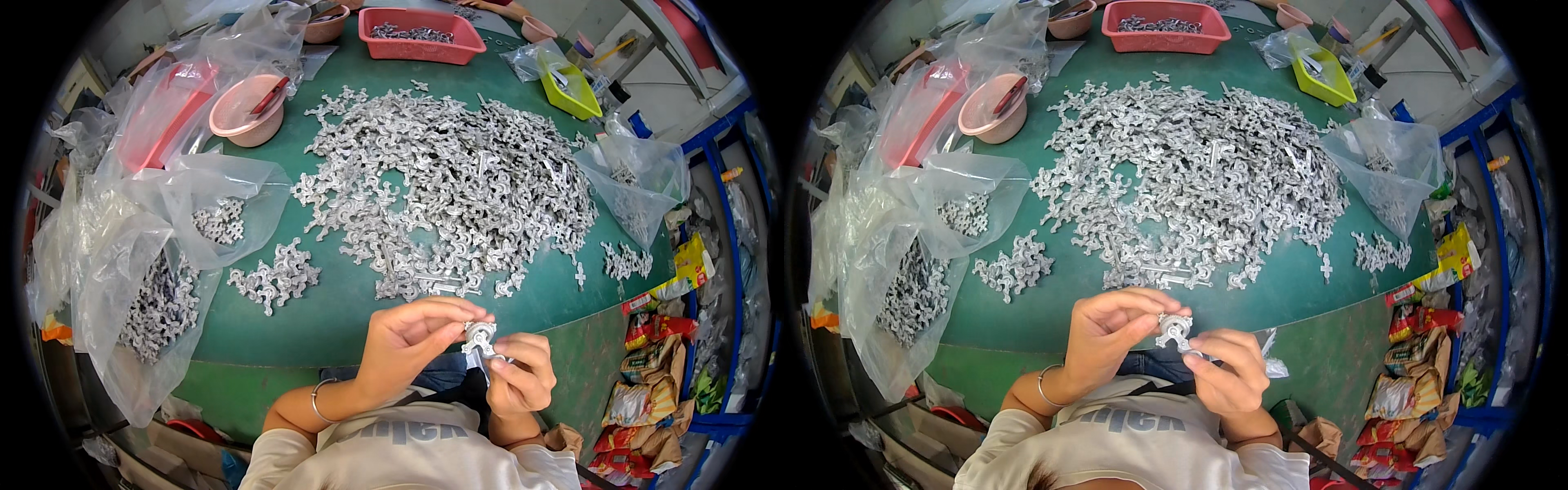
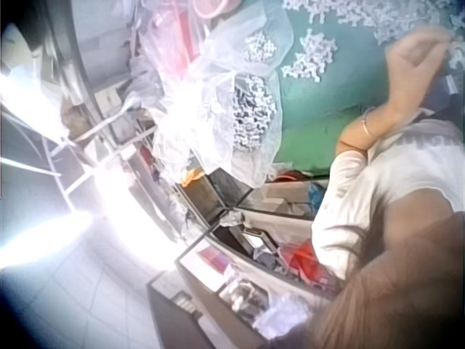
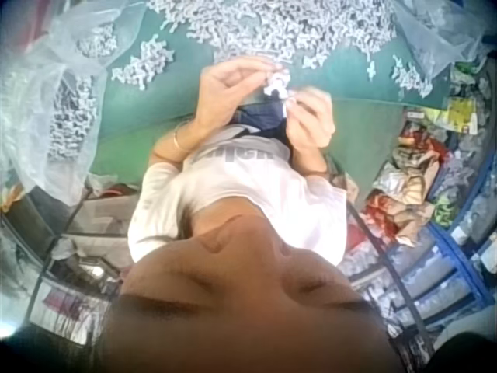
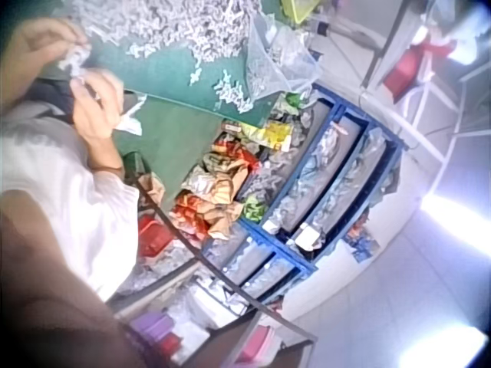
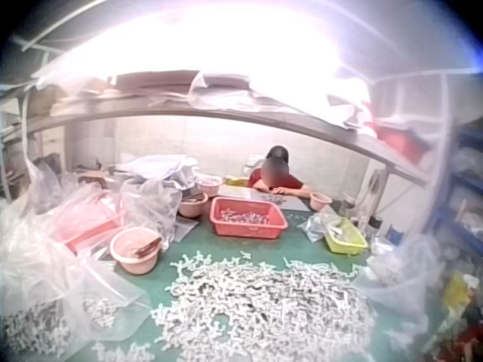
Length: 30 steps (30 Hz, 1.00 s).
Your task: The person sorts small metal crucifix-shaped components by hand on a green workbench and then gathers them into a plastic bag.
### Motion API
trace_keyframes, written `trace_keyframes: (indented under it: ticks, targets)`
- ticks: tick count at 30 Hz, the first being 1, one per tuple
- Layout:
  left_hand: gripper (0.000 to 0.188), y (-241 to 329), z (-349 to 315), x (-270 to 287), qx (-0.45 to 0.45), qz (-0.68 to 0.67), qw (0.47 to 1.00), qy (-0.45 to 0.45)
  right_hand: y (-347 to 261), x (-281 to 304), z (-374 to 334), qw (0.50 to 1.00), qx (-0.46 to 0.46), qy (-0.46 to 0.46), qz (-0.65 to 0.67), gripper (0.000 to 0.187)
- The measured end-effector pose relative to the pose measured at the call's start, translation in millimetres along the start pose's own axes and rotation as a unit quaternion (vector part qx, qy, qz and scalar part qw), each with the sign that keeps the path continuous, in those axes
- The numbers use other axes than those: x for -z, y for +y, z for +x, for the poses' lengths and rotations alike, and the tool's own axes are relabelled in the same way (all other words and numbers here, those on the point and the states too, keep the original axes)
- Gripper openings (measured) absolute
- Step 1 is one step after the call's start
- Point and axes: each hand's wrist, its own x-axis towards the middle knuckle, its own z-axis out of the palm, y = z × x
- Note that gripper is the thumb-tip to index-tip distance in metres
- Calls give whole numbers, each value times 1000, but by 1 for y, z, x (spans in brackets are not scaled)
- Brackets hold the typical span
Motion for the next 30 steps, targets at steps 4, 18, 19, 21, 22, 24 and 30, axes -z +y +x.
trace_keyframes:
  ticks: [4,18,19,21,22,24,30]
  targets:
    - [11,1,-1,-1,-1,-11,1000,1,0,0,-1,1000,-4,5,10,26]
    - [12,2,-1,-1,-28,-6,1000,-7,1,-3,-1,1000,-4,14,18,26]
    - [13,2,-1,0,-29,-6,1000,-8,2,-3,-1,1000,-4,15,20,26]
    - [13,2,-1,0,-31,-6,999,-11,2,-3,-1,1000,-4,16,22,26]
    - [13,1,-1,0,-39,-8,999,-12,2,-4,-2,1000,-5,17,22,25]
    - [14,-2,0,0,-55,-13,998,-16,3,-4,-2,1000,-7,17,25,24]
    - [13,3,-2,3,-42,121,991,-28,2,-6,-9,962,-165,74,203,15]
